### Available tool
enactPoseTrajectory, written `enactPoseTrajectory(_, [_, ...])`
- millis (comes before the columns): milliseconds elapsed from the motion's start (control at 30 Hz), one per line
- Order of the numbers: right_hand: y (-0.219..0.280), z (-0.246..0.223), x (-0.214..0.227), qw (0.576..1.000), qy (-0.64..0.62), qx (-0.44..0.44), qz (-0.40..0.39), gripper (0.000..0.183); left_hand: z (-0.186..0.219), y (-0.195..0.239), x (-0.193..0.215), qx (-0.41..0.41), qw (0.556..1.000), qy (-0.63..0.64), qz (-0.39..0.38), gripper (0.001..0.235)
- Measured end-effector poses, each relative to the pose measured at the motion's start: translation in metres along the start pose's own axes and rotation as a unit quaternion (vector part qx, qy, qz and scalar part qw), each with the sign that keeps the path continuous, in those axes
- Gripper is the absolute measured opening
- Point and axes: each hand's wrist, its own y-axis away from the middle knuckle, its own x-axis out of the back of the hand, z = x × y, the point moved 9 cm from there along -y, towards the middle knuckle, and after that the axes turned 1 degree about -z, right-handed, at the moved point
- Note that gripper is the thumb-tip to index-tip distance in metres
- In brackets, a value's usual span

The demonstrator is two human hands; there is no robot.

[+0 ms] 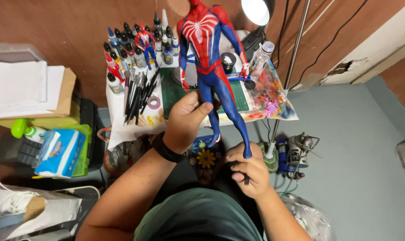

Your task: Painting and detailing a Spider-Man action figure using an airbrush at a workbench.

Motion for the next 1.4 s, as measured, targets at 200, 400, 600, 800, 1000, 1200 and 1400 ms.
enactPoseTrajectory(200, [0.100, 0.102, -0.046, 0.954, -0.101, -0.248, 0.131, 0.028, -0.041, -0.015, 0.036, -0.012, 0.998, 0.026, 0.050, 0.027])
enactPoseTrajectory(400, [0.192, 0.165, -0.087, 0.858, -0.127, -0.470, 0.161, 0.030, -0.047, -0.018, 0.046, -0.028, 0.998, 0.015, 0.061, 0.024])
enactPoseTrajectory(600, [0.198, 0.165, -0.091, 0.837, -0.141, -0.508, 0.147, 0.031, -0.049, -0.018, 0.047, -0.029, 0.998, 0.017, 0.053, 0.024])
enactPoseTrajectory(800, [0.198, 0.166, -0.092, 0.828, -0.147, -0.522, 0.141, 0.032, -0.045, -0.021, 0.046, -0.038, 0.998, 0.011, 0.052, 0.024])
enactPoseTrajectory(1000, [0.211, 0.178, -0.100, 0.809, -0.152, -0.554, 0.125, 0.032, -0.047, -0.032, 0.061, -0.019, 0.991, -0.088, 0.096, 0.026])
enactPoseTrajectory(1200, [0.213, 0.183, -0.103, 0.802, -0.175, -0.559, 0.117, 0.033, -0.036, -0.033, 0.074, -0.054, 0.951, -0.248, 0.178, 0.030])
enactPoseTrajectory(1400, [0.217, 0.184, -0.106, 0.793, -0.189, -0.567, 0.114, 0.033, -0.010, -0.025, 0.068, -0.072, 0.919, -0.319, 0.222, 0.023])
